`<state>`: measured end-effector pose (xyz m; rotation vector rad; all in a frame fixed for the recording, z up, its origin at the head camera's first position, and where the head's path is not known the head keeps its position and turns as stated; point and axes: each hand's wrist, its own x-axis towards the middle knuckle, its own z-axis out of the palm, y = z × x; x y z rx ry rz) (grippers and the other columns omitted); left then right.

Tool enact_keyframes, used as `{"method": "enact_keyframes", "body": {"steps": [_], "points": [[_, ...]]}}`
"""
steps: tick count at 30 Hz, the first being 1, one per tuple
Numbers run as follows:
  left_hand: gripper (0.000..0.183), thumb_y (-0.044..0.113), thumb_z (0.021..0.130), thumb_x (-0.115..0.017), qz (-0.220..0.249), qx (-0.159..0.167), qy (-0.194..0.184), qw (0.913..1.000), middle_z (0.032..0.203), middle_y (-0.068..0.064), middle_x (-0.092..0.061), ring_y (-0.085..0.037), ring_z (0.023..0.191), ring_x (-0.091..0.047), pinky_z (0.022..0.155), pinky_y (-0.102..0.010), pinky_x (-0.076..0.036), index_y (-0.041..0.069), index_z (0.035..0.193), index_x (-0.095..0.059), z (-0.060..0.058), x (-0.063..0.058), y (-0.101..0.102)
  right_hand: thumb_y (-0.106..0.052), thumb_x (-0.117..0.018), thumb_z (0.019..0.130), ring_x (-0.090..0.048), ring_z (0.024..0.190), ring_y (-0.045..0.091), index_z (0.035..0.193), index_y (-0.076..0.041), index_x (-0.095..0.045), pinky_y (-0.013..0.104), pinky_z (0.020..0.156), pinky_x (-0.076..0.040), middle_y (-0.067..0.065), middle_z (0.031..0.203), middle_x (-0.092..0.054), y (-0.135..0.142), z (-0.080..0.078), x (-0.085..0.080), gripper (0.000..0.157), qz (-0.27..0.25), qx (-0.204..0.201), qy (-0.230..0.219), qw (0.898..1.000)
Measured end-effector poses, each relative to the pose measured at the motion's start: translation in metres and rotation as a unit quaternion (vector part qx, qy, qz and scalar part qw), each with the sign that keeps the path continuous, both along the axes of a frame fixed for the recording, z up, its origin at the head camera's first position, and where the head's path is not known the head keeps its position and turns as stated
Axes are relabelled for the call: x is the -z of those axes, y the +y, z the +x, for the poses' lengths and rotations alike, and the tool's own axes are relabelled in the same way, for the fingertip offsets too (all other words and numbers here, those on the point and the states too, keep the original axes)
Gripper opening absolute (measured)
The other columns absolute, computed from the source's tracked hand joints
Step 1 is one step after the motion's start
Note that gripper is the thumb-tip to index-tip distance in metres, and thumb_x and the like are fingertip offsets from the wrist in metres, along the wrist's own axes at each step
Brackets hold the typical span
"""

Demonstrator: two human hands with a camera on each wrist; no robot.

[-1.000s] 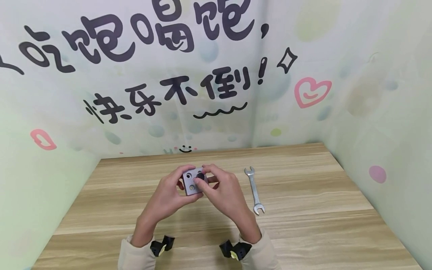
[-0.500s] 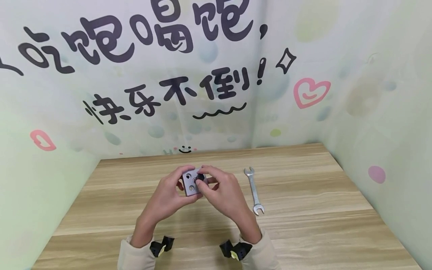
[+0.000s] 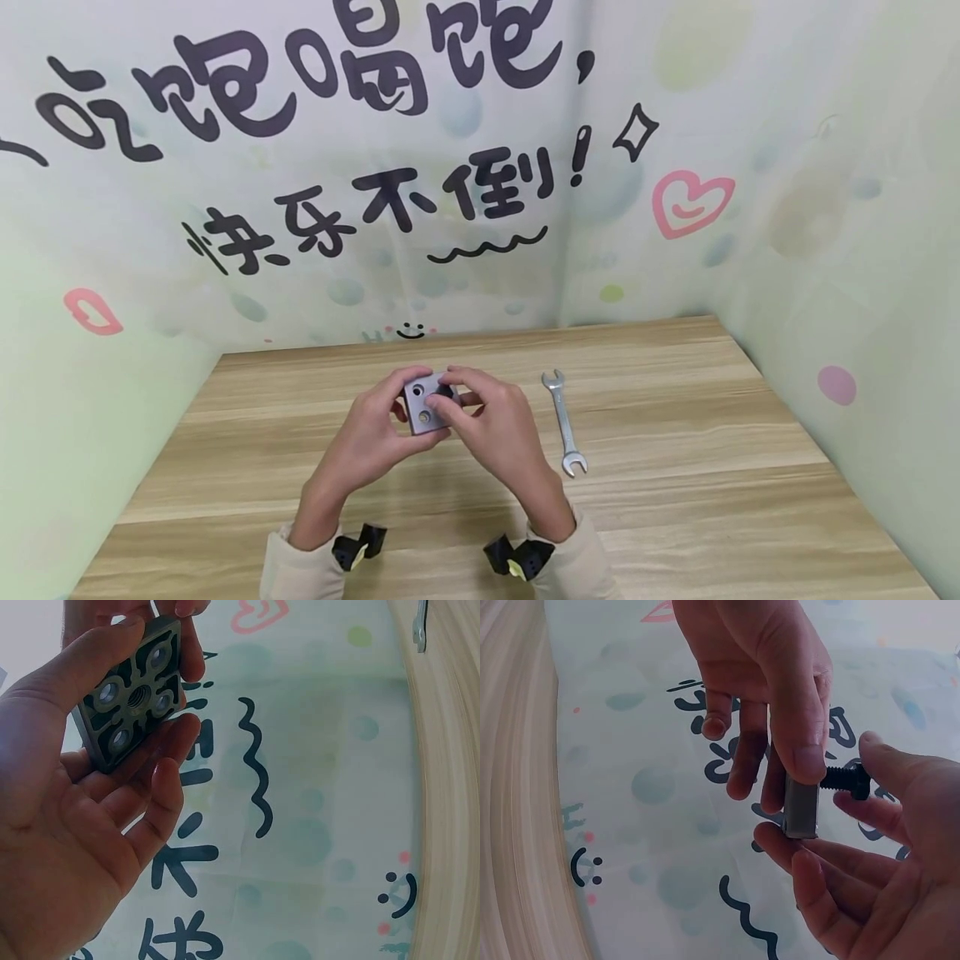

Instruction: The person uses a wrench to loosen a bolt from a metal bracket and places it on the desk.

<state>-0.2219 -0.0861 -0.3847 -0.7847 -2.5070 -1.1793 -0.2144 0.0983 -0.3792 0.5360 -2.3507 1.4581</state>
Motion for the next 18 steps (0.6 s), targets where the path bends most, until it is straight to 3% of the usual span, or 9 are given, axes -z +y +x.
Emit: {"method": "enact_keyframes", "body": {"steps": [3,9,18], "points": [[0.068,0.019,0.073,-0.089,0.001,0.0,-0.001,1.0,0.112,-0.002,-0.066,-0.01,0.082,-0.056,0.065,-0.022,-0.049,0.007,0.131,-0.056,0.0003,0.0001,-0.0003,-0.02,-0.078,0.086,-0.073,0.079,0.015,0.106,-0.012,-0.069,0.028,0.064,-0.058,0.006,0.114,-0.072,-0.0016,0.0005,0.0,0.023,-0.013,0.009,-0.017,1.0],[0.068,0.019,0.073,-0.089,-0.001,0.0,-0.006,1.0,0.112,-0.002,-0.066,-0.01,0.083,-0.056,0.065,-0.022,-0.049,0.007,0.132,-0.056,0.0001,0.0,-0.0003,-0.021,-0.078,0.086,-0.073,0.082,0.015,0.082,-0.013,-0.056,0.03,0.066,-0.058,0.009,0.12,-0.071,-0.0027,0.0002,0.0,0.024,-0.023,0.014,-0.029,0.999],[0.068,0.019,0.073,-0.089,-0.001,-0.001,-0.004,1.0,0.112,-0.002,-0.066,-0.01,0.083,-0.056,0.065,-0.022,-0.049,0.007,0.131,-0.056,0.0002,-0.0006,-0.0017,-0.019,-0.076,0.089,-0.074,0.084,0.018,0.085,-0.014,-0.06,0.03,0.065,-0.058,0.011,0.121,-0.07,-0.0021,-0.0001,0.0002,0.017,-0.019,-0.001,-0.007,1.0]]}}
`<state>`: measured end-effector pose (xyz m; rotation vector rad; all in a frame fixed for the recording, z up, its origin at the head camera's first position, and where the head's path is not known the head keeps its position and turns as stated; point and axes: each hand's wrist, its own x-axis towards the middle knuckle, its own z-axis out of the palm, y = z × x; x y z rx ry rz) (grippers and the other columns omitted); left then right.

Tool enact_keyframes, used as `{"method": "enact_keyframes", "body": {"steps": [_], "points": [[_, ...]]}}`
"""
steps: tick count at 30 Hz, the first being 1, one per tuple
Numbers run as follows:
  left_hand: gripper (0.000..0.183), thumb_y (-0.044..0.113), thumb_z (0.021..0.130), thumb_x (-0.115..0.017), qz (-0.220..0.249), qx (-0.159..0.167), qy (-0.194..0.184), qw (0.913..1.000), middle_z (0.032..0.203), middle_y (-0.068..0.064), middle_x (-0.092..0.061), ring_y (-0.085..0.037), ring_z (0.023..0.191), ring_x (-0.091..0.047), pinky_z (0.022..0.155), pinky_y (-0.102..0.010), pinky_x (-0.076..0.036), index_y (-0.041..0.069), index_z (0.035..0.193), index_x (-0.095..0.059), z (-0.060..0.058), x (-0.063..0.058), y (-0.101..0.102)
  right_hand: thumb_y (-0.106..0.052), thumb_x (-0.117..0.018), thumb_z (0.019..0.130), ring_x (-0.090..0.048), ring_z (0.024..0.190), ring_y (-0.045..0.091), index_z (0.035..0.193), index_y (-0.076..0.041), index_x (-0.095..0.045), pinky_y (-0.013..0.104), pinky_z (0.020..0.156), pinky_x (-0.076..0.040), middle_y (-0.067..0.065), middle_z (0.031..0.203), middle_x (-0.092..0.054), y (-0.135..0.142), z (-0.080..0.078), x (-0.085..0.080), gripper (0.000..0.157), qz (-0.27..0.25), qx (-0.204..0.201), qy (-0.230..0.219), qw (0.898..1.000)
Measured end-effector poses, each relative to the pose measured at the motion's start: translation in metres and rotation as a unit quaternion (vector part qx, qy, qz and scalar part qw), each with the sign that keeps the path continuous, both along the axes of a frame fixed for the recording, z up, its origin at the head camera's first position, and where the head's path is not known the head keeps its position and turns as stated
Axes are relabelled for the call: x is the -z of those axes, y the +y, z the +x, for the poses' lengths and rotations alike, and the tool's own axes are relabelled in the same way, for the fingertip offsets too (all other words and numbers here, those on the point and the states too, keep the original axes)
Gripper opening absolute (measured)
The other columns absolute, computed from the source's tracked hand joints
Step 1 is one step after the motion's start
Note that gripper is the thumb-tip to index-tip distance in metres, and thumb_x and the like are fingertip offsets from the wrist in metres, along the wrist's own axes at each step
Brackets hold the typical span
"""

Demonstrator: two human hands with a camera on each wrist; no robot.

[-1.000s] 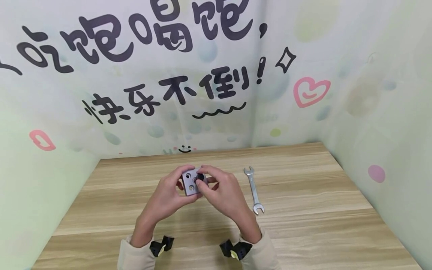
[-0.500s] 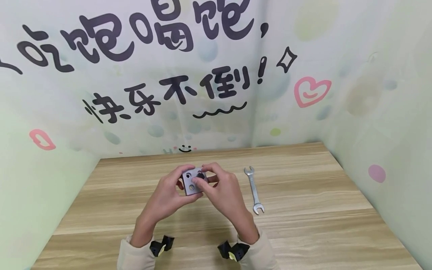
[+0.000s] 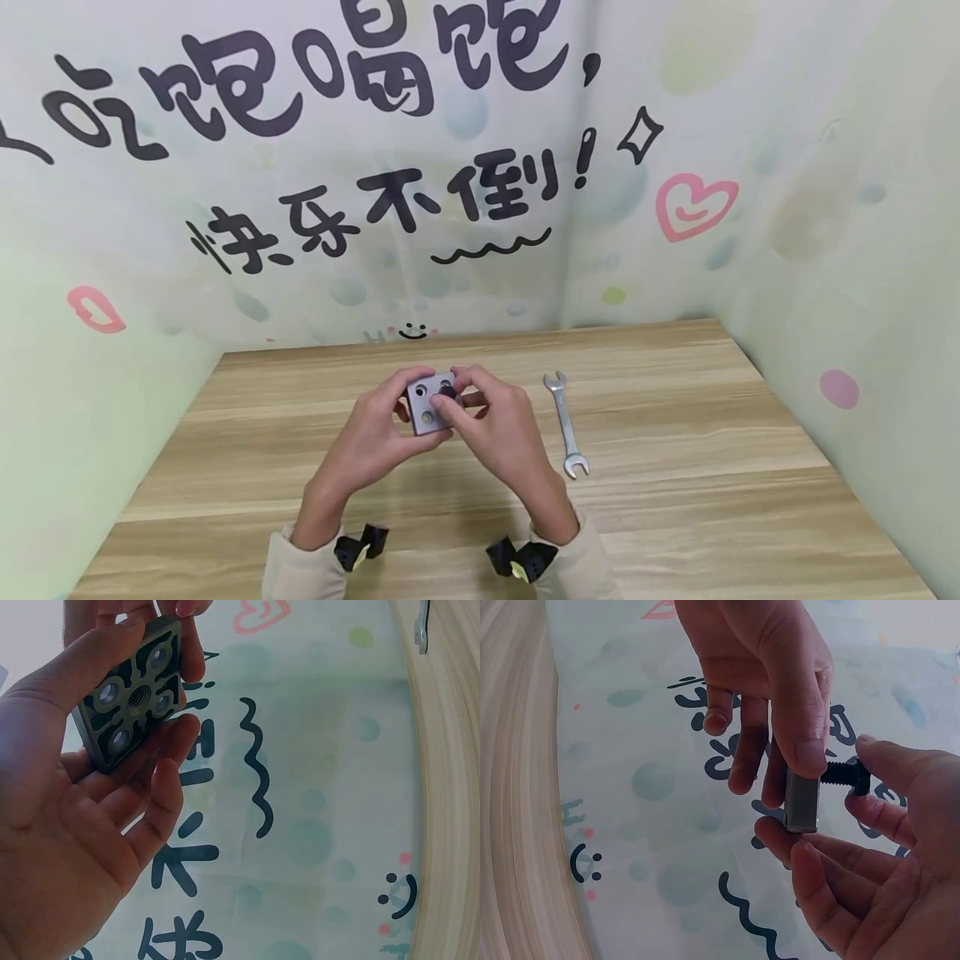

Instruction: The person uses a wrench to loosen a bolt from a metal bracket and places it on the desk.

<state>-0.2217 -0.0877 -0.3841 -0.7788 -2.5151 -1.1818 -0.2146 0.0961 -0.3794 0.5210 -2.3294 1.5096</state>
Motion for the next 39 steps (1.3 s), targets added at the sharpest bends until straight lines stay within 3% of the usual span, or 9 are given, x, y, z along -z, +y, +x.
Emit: {"method": "enact_keyframes", "body": {"steps": [11,22,39], "points": [[0.069,0.019,0.074,-0.089,-0.008,-0.001,0.003,1.0,0.114,-0.003,-0.066,-0.01,0.083,-0.056,0.065,-0.022,-0.049,0.007,0.132,-0.055,-0.0008,-0.0004,0.0006,-0.016,-0.074,0.09,-0.074,0.086,0.019,0.098,-0.011,-0.068,0.025,0.066,-0.058,0.011,0.121,-0.07,0.0032,0.0,0.0002,0.011,0.009,-0.012,0.016,1.0],[0.069,0.02,0.073,-0.089,-0.008,0.002,0.01,0.9999,0.114,-0.003,-0.066,-0.01,0.083,-0.056,0.065,-0.022,-0.049,0.007,0.132,-0.055,-0.0026,-0.0017,0.0006,-0.014,-0.073,0.09,-0.074,0.087,0.019,0.114,-0.009,-0.071,0.026,0.066,-0.058,0.011,0.119,-0.07,0.0057,-0.0021,-0.0009,0.024,0.01,-0.023,0.012,1.0],[0.068,0.02,0.074,-0.089,-0.005,0.001,0.008,1.0,0.114,-0.003,-0.066,-0.011,0.084,-0.056,0.065,-0.022,-0.049,0.005,0.132,-0.056,-0.0025,0.0011,-0.0032,-0.013,-0.072,0.091,-0.074,0.089,0.019,0.115,-0.009,-0.071,0.027,0.065,-0.057,0.013,0.125,-0.068,0.0053,-0.0018,-0.001,0.024,0.027,-0.044,0.007,0.999]]}}
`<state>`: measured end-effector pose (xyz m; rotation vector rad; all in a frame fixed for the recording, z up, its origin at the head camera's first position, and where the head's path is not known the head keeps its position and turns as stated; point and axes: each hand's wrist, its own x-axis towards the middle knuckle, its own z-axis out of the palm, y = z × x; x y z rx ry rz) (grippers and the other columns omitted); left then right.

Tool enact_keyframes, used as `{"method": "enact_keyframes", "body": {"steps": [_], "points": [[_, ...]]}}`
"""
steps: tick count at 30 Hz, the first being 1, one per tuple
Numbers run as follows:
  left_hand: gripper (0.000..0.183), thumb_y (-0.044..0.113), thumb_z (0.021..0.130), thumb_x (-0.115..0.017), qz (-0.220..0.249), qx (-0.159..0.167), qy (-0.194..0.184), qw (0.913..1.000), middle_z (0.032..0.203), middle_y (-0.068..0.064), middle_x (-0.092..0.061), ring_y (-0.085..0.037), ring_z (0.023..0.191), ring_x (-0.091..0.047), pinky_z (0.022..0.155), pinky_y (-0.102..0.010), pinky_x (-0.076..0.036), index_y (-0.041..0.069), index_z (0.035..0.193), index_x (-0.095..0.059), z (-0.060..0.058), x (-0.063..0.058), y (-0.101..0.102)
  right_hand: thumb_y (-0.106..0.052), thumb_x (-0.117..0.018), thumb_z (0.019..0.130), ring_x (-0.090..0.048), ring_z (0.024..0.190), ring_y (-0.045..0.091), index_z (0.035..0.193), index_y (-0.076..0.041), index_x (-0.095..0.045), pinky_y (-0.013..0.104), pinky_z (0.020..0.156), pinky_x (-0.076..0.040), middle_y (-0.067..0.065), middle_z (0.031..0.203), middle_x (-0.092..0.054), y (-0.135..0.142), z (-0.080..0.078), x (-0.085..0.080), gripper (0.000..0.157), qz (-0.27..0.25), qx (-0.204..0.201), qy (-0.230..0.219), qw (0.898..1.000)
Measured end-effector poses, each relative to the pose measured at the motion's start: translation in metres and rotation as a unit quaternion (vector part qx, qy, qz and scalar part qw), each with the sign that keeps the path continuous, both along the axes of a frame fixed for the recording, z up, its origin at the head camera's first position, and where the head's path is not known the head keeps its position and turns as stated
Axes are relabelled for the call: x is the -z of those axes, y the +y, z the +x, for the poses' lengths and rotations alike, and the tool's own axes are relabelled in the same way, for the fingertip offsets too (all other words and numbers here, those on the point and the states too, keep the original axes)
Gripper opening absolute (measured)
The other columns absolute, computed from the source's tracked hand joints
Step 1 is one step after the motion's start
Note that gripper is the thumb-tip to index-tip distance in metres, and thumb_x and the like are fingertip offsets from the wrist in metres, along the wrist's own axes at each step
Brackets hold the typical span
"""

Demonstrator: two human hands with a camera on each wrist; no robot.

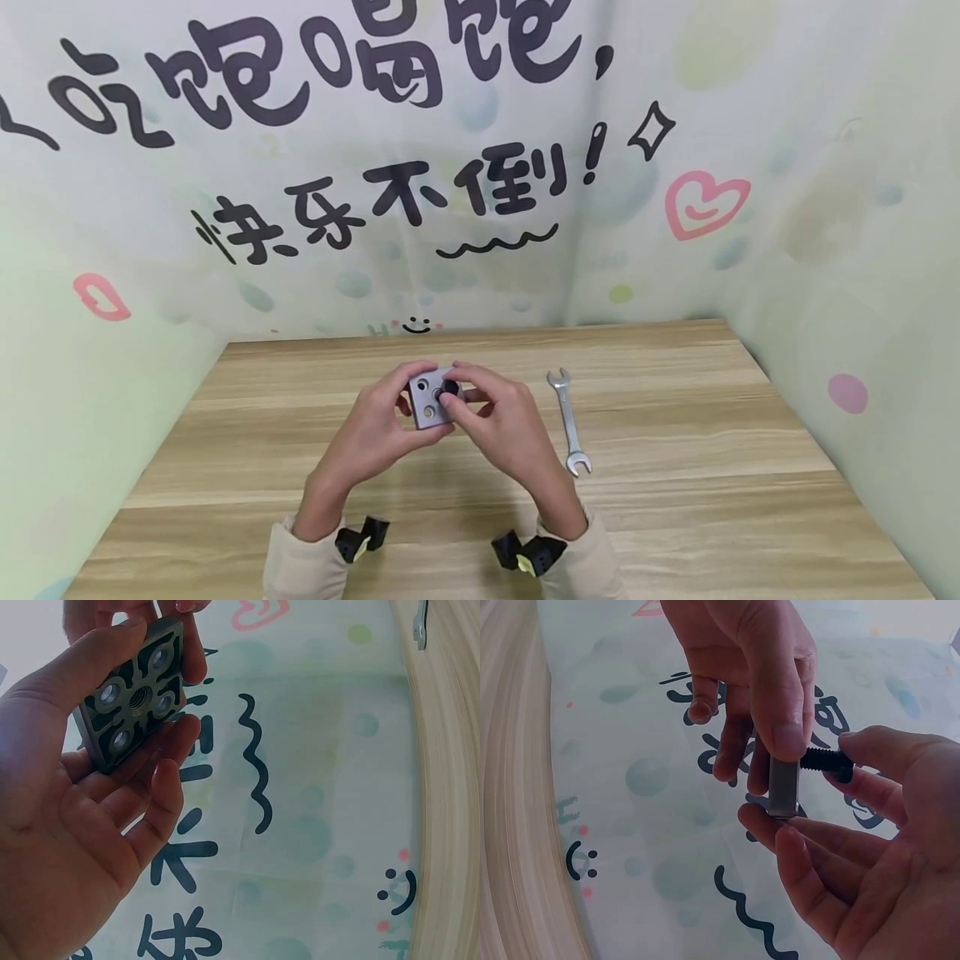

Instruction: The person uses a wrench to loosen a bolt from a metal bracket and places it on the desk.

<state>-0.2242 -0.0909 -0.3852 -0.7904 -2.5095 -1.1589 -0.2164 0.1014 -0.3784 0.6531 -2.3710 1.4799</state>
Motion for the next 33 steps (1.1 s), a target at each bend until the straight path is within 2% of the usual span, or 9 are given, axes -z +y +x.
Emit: {"method": "enact_keyframes", "body": {"steps": [4,12,16,19,21,33], "points": [[0.069,0.02,0.074,-0.089,0.001,-0.001,-0.003,1.0,0.114,-0.003,-0.066,-0.011,0.084,-0.057,0.065,-0.022,-0.049,0.005,0.132,-0.055,0.0009,-0.0007,-0.0005,-0.015,-0.073,0.091,-0.074,0.089,0.019,0.113,-0.01,-0.072,0.027,0.066,-0.057,0.013,0.125,-0.068,-0.0012,0.0002,-0.0002,0.023,-0.004,0.003,-0.006,1.0],[0.07,0.02,0.073,-0.089,0.002,-0.003,-0.004,1.0,0.111,-0.003,-0.066,-0.011,0.082,-0.056,0.065,-0.022,-0.049,0.004,0.132,-0.056,0.0005,-0.0009,0.0,-0.018,-0.075,0.089,-0.074,0.088,0.018,0.115,-0.01,-0.07,0.024,0.069,-0.057,0.008,0.119,-0.071,-0.0046,0.0003,0.001,0.028,-0.008,0.035,-0.005,0.999],[0.069,0.02,0.073,-0.089,0.001,-0.004,-0.008,1.0,0.112,-0.003,-0.066,-0.01,0.083,-0.055,0.065,-0.022,-0.049,0.006,0.132,-0.055,0.0011,-0.0007,0.0009,-0.018,-0.076,0.087,-0.074,0.087,0.018,0.098,-0.009,-0.064,0.024,0.068,-0.057,0.009,0.12,-0.07,-0.0055,0.0002,0.0014,0.019,-0.025,0.041,-0.016,0.999],[0.069,0.02,0.073,-0.089,-0.001,-0.004,-0.008,1.0,0.112,-0.002,-0.066,-0.01,0.083,-0.055,0.065,-0.022,-0.049,0.008,0.132,-0.055,0.0017,-0.0005,0.0015,-0.019,-0.077,0.087,-0.074,0.085,0.017,0.087,-0.011,-0.059,0.024,0.066,-0.057,0.01,0.121,-0.07,-0.0061,-0.0001,0.0017,0.02,-0.029,0.047,-0.02,0.998],[0.069,0.02,0.073,-0.089,-0.001,-0.005,-0.007,1.0,0.112,-0.002,-0.066,-0.01,0.082,-0.055,0.065,-0.022,-0.049,0.008,0.132,-0.055,0.002,-0.0004,0.0017,-0.02,-0.077,0.087,-0.074,0.084,0.017,0.085,-0.011,-0.058,0.025,0.066,-0.057,0.01,0.12,-0.071,-0.0065,-0.0001,0.0016,0.021,-0.027,0.05,-0.018,0.998],[0.069,0.019,0.073,-0.089,-0.004,-0.003,-0.002,1.0,0.112,-0.004,-0.066,-0.011,0.083,-0.056,0.064,-0.022,-0.049,0.004,0.131,-0.056,0.0019,-0.001,0.0018,-0.017,-0.075,0.089,-0.074,0.085,0.019,0.088,-0.012,-0.063,0.024,0.065,-0.057,0.012,0.121,-0.07,-0.0051,0.0001,0.0017,0.013,-0.019,0.04,-0.003,0.999]]}}
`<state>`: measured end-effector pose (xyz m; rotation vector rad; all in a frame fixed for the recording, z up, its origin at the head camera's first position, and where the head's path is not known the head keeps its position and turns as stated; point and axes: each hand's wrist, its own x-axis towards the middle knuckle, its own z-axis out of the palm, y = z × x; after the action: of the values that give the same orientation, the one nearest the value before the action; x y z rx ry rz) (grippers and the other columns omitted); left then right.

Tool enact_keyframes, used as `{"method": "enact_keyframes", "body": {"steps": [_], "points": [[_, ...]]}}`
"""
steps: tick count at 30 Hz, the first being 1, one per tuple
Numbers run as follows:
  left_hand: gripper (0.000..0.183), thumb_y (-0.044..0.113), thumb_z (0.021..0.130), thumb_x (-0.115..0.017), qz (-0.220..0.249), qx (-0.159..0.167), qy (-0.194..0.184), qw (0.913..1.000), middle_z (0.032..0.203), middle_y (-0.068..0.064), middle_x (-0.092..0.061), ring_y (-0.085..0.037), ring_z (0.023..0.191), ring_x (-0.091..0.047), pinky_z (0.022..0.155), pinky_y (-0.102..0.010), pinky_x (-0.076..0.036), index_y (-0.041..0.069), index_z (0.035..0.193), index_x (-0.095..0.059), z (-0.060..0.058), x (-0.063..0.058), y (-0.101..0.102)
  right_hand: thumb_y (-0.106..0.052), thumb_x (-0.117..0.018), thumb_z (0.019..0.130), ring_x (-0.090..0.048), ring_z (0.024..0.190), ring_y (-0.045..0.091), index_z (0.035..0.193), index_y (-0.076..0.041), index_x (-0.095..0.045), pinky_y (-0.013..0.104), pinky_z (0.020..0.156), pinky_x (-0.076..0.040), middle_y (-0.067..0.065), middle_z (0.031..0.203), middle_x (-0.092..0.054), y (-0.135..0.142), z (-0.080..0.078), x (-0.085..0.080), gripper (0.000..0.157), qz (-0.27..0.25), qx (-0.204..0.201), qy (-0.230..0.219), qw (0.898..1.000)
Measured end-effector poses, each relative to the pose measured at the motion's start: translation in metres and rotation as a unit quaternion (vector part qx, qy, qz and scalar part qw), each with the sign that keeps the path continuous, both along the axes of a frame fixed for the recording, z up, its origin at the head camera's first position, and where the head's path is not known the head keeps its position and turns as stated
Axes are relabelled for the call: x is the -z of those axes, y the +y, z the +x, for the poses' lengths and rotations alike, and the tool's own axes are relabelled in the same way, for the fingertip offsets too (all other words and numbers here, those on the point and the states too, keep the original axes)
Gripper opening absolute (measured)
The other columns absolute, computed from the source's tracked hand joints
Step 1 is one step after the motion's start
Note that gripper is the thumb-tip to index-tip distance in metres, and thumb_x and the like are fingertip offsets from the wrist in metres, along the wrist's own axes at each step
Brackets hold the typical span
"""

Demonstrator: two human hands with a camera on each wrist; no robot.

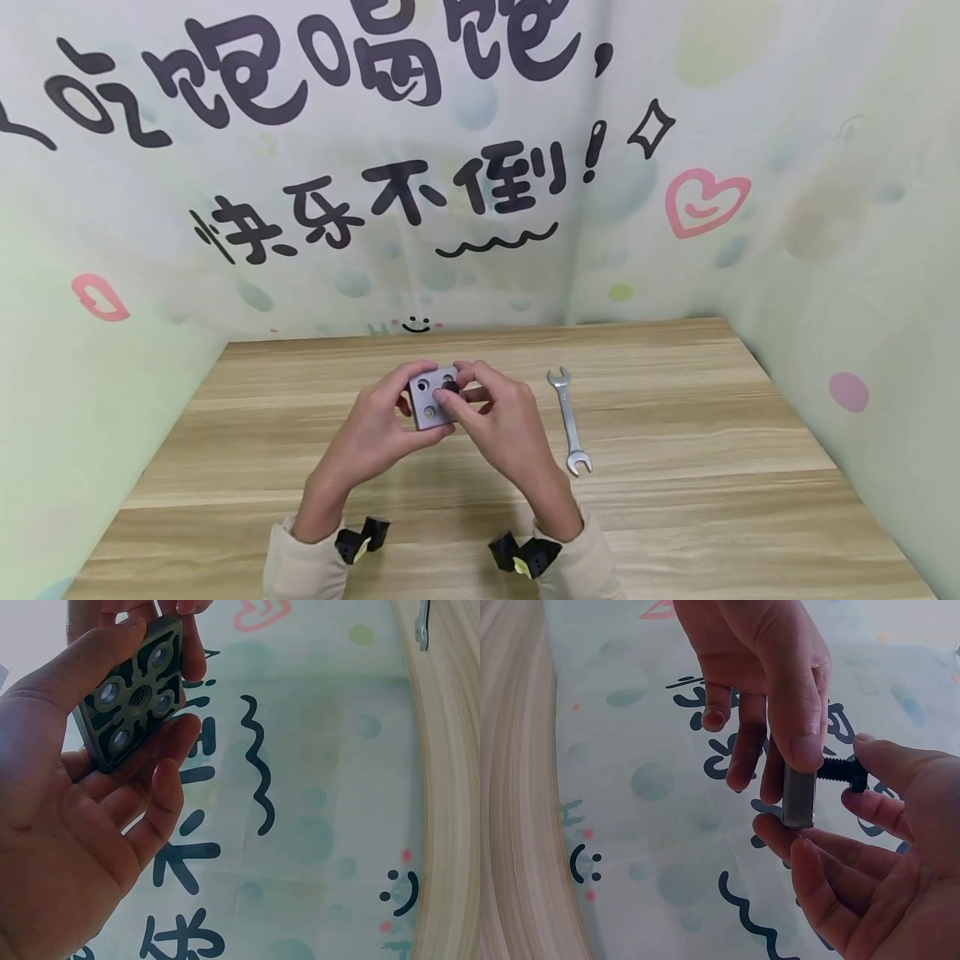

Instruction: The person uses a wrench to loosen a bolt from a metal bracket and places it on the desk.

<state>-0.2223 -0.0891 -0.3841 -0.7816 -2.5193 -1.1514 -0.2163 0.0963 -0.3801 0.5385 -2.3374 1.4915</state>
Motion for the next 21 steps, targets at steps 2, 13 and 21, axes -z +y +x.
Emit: {"method": "enact_keyframes", "body": {"steps": [2,13,21], "points": [[0.069,0.019,0.073,-0.089,0.001,0.001,0.002,1.0,0.112,-0.004,-0.066,-0.011,0.083,-0.056,0.064,-0.022,-0.049,0.004,0.131,-0.056,0.0003,-0.0003,-0.0003,-0.017,-0.075,0.089,-0.075,0.085,0.02,0.088,-0.011,-0.063,0.024,0.065,-0.057,0.012,0.121,-0.07,0.0002,0.0001,-0.0002,0.013,0.0,-0.003,0.003,1.0],[0.069,0.019,0.072,-0.089,0.005,-0.001,0.005,1.0,0.112,-0.003,-0.066,-0.011,0.083,-0.056,0.065,-0.022,-0.049,0.007,0.131,-0.055,-0.0003,-0.0004,-0.0011,-0.015,-0.073,0.09,-0.074,0.085,0.019,0.107,-0.01,-0.07,0.024,0.066,-0.057,0.01,0.121,-0.07,0.002,-0.0012,0.001,0.018,0.01,-0.018,0.019,1.0],[0.069,0.019,0.073,-0.089,0.01,0.001,-0.001,0.9999,0.112,-0.003,-0.066,-0.011,0.084,-0.056,0.065,-0.022,-0.049,0.008,0.132,-0.055,-0.0004,-0.0007,-0.0019,-0.013,-0.07,0.093,-0.074,0.087,0.02,0.115,-0.009,-0.07,0.024,0.066,-0.057,0.01,0.121,-0.07,0.0031,-0.0012,0.0006,0.023,0.011,-0.021,0.01,1.0]]}}
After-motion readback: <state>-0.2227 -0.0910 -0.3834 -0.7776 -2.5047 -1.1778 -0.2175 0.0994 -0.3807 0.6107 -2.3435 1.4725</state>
